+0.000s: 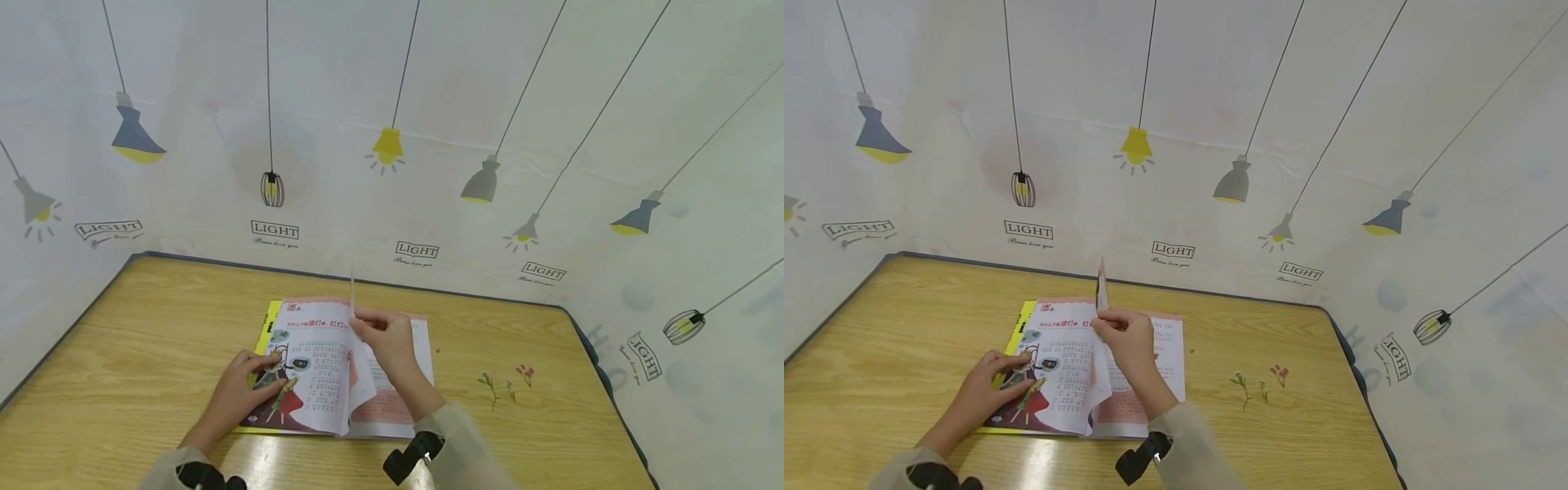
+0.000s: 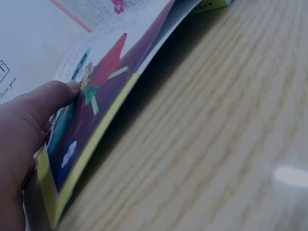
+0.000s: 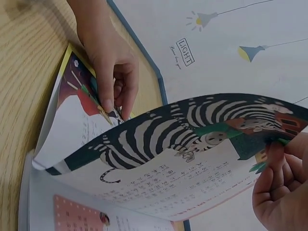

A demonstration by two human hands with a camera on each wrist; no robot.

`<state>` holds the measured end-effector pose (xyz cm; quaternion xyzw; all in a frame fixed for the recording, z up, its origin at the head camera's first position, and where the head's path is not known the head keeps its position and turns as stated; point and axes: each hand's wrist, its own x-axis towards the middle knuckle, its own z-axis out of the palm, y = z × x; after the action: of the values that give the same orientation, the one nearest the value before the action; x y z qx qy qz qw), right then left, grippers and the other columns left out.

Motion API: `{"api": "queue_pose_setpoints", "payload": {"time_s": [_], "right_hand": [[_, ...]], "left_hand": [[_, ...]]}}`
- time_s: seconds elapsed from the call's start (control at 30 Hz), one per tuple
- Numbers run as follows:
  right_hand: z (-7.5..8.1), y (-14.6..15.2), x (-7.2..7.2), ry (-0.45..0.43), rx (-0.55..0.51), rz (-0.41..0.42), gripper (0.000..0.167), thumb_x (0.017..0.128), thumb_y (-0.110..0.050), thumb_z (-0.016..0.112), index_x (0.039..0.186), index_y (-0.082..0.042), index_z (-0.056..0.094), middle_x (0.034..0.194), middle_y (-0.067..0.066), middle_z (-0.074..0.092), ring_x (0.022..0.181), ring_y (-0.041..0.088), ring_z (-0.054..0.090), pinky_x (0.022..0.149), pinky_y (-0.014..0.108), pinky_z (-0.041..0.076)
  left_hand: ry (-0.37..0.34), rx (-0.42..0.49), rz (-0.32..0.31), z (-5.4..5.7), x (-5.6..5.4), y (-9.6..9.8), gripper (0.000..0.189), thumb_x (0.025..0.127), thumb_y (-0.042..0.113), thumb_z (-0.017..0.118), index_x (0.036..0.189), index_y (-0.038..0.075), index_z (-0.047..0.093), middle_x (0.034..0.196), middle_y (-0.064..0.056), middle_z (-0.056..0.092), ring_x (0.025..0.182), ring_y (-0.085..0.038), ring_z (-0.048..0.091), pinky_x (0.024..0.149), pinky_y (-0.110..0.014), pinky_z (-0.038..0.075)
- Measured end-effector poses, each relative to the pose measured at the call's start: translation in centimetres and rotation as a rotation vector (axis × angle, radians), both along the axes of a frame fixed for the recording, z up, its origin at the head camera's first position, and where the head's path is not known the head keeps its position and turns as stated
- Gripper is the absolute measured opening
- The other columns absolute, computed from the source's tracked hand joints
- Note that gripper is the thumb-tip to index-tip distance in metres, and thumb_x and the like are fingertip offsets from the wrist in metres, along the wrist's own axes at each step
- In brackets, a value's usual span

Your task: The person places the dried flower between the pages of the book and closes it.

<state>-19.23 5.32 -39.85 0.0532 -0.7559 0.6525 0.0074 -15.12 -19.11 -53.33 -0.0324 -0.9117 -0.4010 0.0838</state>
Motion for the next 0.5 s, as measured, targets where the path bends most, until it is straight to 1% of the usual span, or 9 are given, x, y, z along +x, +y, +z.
{"api": "queue_pose_setpoints", "payload": {"time_s": [0.1, 0.17, 0.2, 0.27, 0.33, 0.5], "right_hand": [[-0.1, -0.6, -0.1, -0.001, -0.006, 0.017, 0.021, 0.079, -0.006, 0.070, 0.095, 0.007, 0.069, 0.079, 0.008, 0.066, 0.066, 0.007, 0.056, 0.061, 0.021, 0.047], [-0.2, -0.9, 0.0, -0.003, -0.008, 0.034, 0.021, 0.079, -0.007, 0.071, 0.095, 0.006, 0.069, 0.078, 0.007, 0.065, 0.066, 0.007, 0.057, 0.061, 0.021, 0.047], [-0.2, -1.1, 0.0, -0.012, -0.011, 0.042, 0.020, 0.079, -0.007, 0.071, 0.095, 0.006, 0.069, 0.078, 0.007, 0.065, 0.066, 0.007, 0.056, 0.061, 0.021, 0.046], [0.5, -1.5, 0.3, -0.023, -0.005, 0.055, 0.019, 0.079, -0.005, 0.070, 0.094, 0.006, 0.069, 0.079, 0.008, 0.065, 0.066, 0.006, 0.055, 0.060, 0.020, 0.046], [0.3, -1.9, 0.2, -0.020, -0.008, 0.063, 0.018, 0.079, -0.004, 0.070, 0.094, 0.006, 0.069, 0.079, 0.008, 0.065, 0.065, 0.006, 0.055, 0.059, 0.020, 0.045], [0.4, -3.0, 0.3, -0.029, -0.011, 0.085, 0.018, 0.080, -0.004, 0.069, 0.094, 0.007, 0.069, 0.076, 0.006, 0.064, 0.064, 0.005, 0.054, 0.059, 0.020, 0.045]], "left_hand": [[-0.020, -0.003, -0.012, 0.5, -0.1, -0.1, 0.048, 0.075, 0.041, 0.074, 0.110, 0.010, 0.067, 0.092, -0.001, 0.049, 0.081, -0.015, 0.044, 0.072, -0.034, 0.037], [-0.045, -0.015, -0.019, 1.0, -0.2, -0.1, 0.045, 0.075, 0.038, 0.074, 0.110, 0.009, 0.067, 0.091, -0.001, 0.049, 0.081, -0.016, 0.044, 0.071, -0.034, 0.037], [-0.060, -0.024, -0.026, 1.2, -0.3, -0.2, 0.044, 0.076, 0.037, 0.074, 0.110, 0.009, 0.067, 0.091, -0.001, 0.049, 0.080, -0.016, 0.044, 0.071, -0.034, 0.037], [-0.083, -0.040, -0.041, 1.6, -0.5, -0.3, 0.042, 0.076, 0.034, 0.074, 0.109, 0.008, 0.067, 0.091, -0.001, 0.049, 0.080, -0.016, 0.045, 0.071, -0.034, 0.038], [-0.096, -0.056, -0.063, 1.9, -0.7, -0.4, 0.040, 0.076, 0.032, 0.074, 0.108, 0.009, 0.067, 0.091, -0.001, 0.050, 0.080, -0.015, 0.046, 0.072, -0.034, 0.039], [-0.083, -0.023, -0.119, 2.9, -1.0, -0.7, 0.035, 0.078, 0.027, 0.073, 0.106, 0.007, 0.067, 0.090, -0.001, 0.053, 0.082, -0.015, 0.051, 0.075, -0.037, 0.044]]}}
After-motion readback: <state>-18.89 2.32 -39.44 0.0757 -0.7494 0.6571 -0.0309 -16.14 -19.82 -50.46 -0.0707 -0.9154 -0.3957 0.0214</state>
